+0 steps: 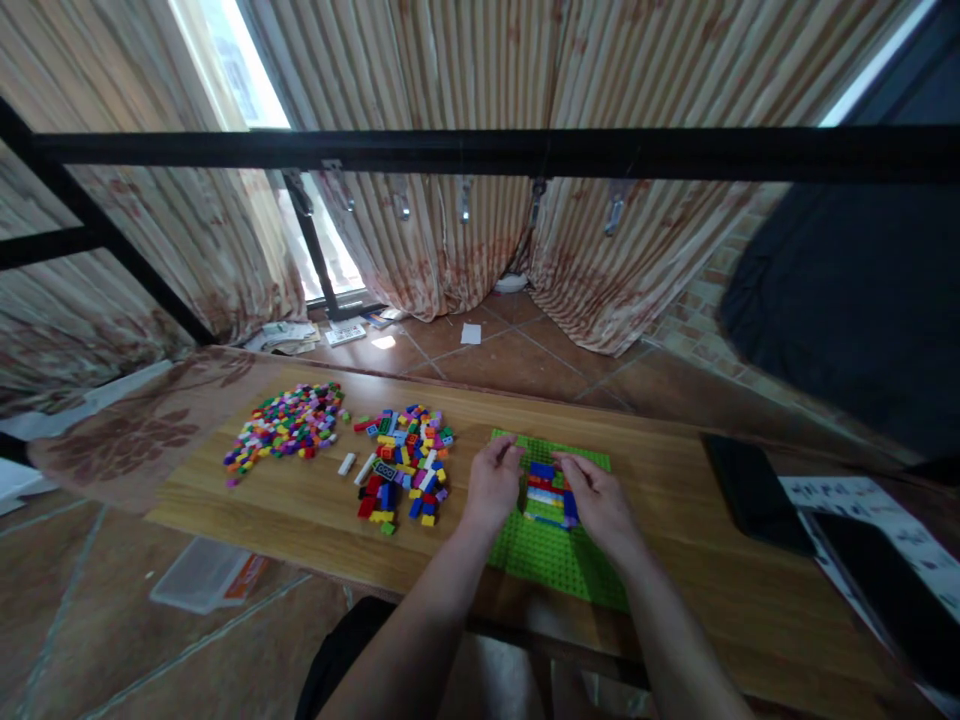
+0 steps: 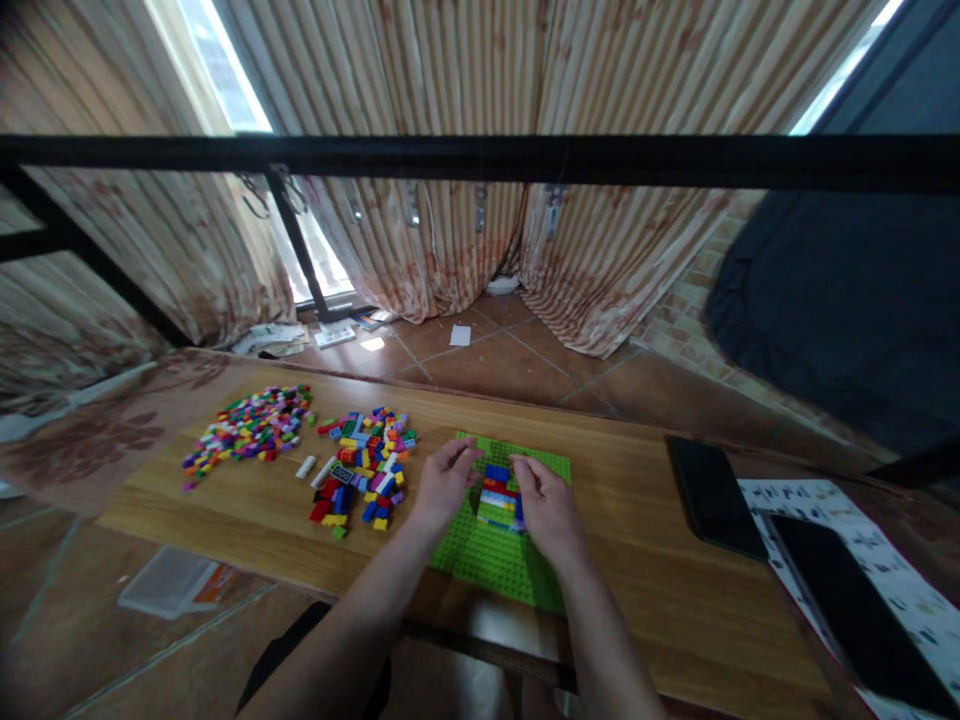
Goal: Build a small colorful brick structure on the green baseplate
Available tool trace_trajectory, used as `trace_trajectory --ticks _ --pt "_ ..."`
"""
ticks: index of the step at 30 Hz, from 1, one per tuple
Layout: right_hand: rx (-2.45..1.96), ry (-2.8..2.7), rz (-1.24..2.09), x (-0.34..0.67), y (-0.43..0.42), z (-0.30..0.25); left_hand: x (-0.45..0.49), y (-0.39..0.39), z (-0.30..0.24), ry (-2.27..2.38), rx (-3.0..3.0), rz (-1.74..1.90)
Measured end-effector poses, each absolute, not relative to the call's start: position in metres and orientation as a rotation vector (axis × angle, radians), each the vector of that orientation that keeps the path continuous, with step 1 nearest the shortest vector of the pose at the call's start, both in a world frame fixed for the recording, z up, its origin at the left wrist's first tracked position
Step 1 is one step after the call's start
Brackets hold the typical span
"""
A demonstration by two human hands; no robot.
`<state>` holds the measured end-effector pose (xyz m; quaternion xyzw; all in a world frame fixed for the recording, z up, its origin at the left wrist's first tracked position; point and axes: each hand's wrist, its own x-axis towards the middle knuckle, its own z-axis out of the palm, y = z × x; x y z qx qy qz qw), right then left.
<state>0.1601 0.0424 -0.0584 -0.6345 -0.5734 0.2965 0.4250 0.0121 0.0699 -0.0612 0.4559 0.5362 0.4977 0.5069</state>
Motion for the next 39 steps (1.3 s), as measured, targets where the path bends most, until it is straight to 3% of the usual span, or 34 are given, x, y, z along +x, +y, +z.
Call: trace_trajectory --ticks 16,24,30,39 --pt "-1.873 -1.350 0.481 0.166 0.040 -0.054 -0.094 0.084 -0.041 1.501 1.160 1.448" --pt "-1.829 -1.331 0.517 0.159 0.039 -0.058 -0.170 0.085 -0.043 2.286 1.654 0.953" --pt "-1.820 -1.319 0.546 0.152 0.037 -0.053 -0.172 0.090 -0.059 2.371 1.860 0.648" --pt "-1.825 -1.313 0.494 0.164 0.034 -0.052 -0.171 0.090 -0.054 2.371 1.829 0.666"
